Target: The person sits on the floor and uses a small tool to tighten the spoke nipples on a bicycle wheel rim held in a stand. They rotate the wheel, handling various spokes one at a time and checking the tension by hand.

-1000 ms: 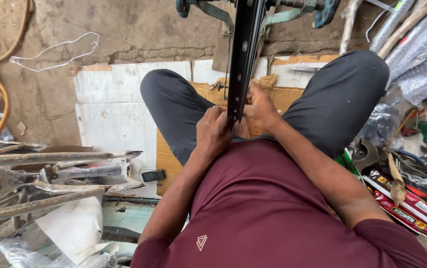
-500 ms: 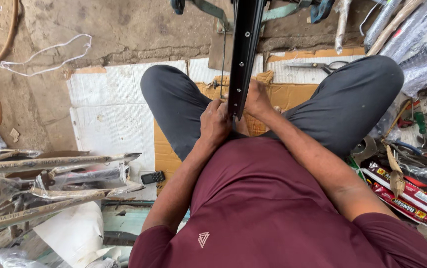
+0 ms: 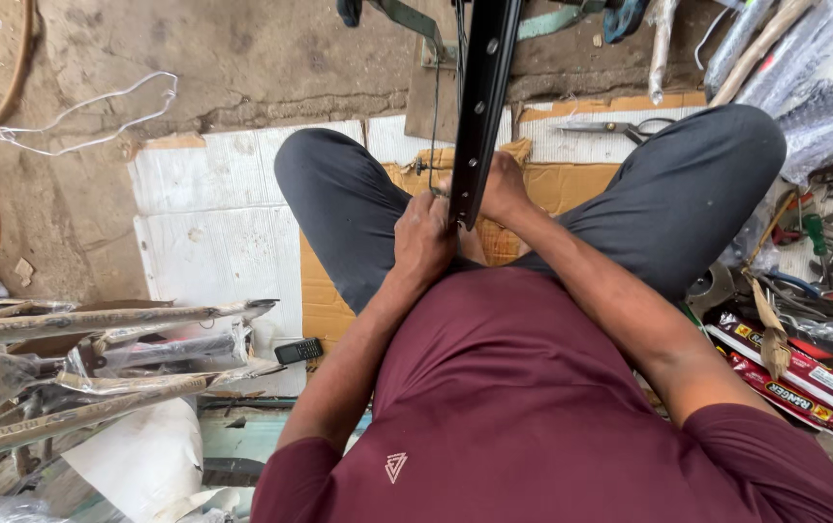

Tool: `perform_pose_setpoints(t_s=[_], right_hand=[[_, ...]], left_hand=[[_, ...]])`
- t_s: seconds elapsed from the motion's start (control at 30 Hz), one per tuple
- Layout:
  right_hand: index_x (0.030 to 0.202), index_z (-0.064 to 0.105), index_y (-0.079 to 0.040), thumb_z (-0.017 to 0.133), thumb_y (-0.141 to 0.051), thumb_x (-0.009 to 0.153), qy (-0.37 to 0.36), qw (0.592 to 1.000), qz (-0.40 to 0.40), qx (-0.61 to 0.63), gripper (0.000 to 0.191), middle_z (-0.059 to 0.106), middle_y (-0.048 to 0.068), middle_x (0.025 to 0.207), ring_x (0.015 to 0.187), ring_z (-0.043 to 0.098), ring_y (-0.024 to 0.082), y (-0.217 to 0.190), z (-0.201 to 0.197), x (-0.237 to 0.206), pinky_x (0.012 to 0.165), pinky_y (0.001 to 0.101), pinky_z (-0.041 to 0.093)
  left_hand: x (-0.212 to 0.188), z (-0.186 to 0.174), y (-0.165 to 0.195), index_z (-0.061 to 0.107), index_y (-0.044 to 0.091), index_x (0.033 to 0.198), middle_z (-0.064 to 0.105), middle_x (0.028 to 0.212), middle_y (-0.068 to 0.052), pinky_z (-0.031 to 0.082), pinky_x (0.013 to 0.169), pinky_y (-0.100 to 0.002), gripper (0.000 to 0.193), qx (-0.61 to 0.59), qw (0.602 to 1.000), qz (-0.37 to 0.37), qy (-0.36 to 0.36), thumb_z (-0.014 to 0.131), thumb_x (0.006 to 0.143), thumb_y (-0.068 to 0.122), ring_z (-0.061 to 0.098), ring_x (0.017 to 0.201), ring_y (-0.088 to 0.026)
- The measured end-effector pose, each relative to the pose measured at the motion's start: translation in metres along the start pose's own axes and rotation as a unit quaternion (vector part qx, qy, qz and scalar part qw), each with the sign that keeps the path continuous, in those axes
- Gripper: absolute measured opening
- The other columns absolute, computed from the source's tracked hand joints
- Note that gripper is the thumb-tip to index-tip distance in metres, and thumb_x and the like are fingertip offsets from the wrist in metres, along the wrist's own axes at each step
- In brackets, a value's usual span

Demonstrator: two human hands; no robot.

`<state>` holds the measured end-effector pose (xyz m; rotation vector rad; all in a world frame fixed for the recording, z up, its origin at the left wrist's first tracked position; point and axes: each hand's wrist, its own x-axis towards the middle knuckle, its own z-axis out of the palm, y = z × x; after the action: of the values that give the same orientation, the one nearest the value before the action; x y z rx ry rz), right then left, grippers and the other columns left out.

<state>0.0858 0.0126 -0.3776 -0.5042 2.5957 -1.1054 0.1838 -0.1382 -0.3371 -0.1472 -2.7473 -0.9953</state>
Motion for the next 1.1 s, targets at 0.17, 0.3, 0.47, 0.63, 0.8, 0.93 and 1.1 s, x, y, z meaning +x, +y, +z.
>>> perform_pose_setpoints(t_s=[0.17,0.3,0.47,0.63,0.8,0.93,1.1], right_hand=[[0.108,0.072,-0.009,0.066,-0.025,0.096,-0.24,0.875,0.112,0.405,0.021,0.073,0.003,0.086,0.073,0.069,0.014,-0.008,-0.056,-0.016,0.064,0.0304,0.057],[0.11,0.073,0.001,0.067,-0.024,0.101,-0.259,0.819,0.131,0.495,0.027,0.075,0.011,0.091,0.075,0.073,0.017,-0.019,-0.074,-0.023,0.068,0.0305,0.063],[0.133,0.05,0.005,0.076,-0.011,0.095,-0.168,0.747,0.12,0.632,0.049,0.07,0.021,0.109,0.082,0.075,0.023,-0.048,-0.078,-0.029,0.067,0.0359,0.064],[0.156,0.027,-0.004,0.071,-0.011,0.097,-0.222,0.677,0.048,0.7,0.075,0.061,0.025,0.136,0.092,0.071,0.018,-0.062,-0.101,-0.027,0.075,0.0292,0.062],[0.162,0.022,-0.002,0.068,-0.007,0.103,-0.246,0.636,0.014,0.731,0.075,0.058,0.028,0.144,0.093,0.071,0.019,-0.06,-0.098,-0.024,0.077,0.0288,0.06],[0.158,0.029,0.009,0.068,-0.005,0.102,-0.304,0.613,-0.01,0.729,0.07,0.059,0.024,0.145,0.091,0.071,0.02,-0.049,-0.096,-0.015,0.084,0.0325,0.061],[0.139,0.055,0.003,0.077,-0.009,0.089,-0.232,0.775,0.031,0.586,0.056,0.069,0.018,0.115,0.093,0.069,0.018,-0.038,-0.078,-0.014,0.077,0.0306,0.058]], left_hand=[[0.009,-0.039,0.025,0.063,0.005,0.091,0.059,0.089,-0.013,0.05,0.064,-0.047,0.012,-0.033,0.999,0.025,-0.004,0.072,0.083,0.006,0.062,0.082,-0.035],[0.02,-0.074,0.046,0.062,0.005,0.086,0.058,0.086,-0.011,0.05,0.065,-0.046,0.012,-0.031,0.999,0.016,-0.026,0.074,0.086,0.007,0.062,0.08,-0.032],[0.041,-0.111,0.067,0.063,0.006,0.084,0.058,0.083,-0.008,0.049,0.062,-0.043,0.014,-0.047,0.998,0.041,-0.028,0.077,0.087,0.009,0.061,0.076,-0.029],[0.057,-0.127,0.082,0.064,0.006,0.084,0.057,0.081,-0.007,0.048,0.06,-0.042,0.017,-0.043,0.997,0.065,-0.021,0.08,0.087,0.012,0.061,0.074,-0.027],[0.063,-0.125,0.086,0.066,0.006,0.085,0.057,0.078,-0.007,0.048,0.055,-0.041,0.016,-0.032,0.998,0.04,-0.047,0.08,0.088,0.013,0.062,0.07,-0.026],[0.061,-0.121,0.086,0.064,0.006,0.086,0.064,0.094,-0.01,0.05,0.059,-0.041,0.013,-0.071,0.995,0.066,-0.02,0.076,0.086,0.009,0.064,0.075,-0.028],[0.05,-0.112,0.078,0.065,0.006,0.086,0.059,0.081,-0.008,0.049,0.058,-0.042,0.015,-0.058,0.998,0.035,-0.018,0.079,0.086,0.009,0.062,0.071,-0.028]])
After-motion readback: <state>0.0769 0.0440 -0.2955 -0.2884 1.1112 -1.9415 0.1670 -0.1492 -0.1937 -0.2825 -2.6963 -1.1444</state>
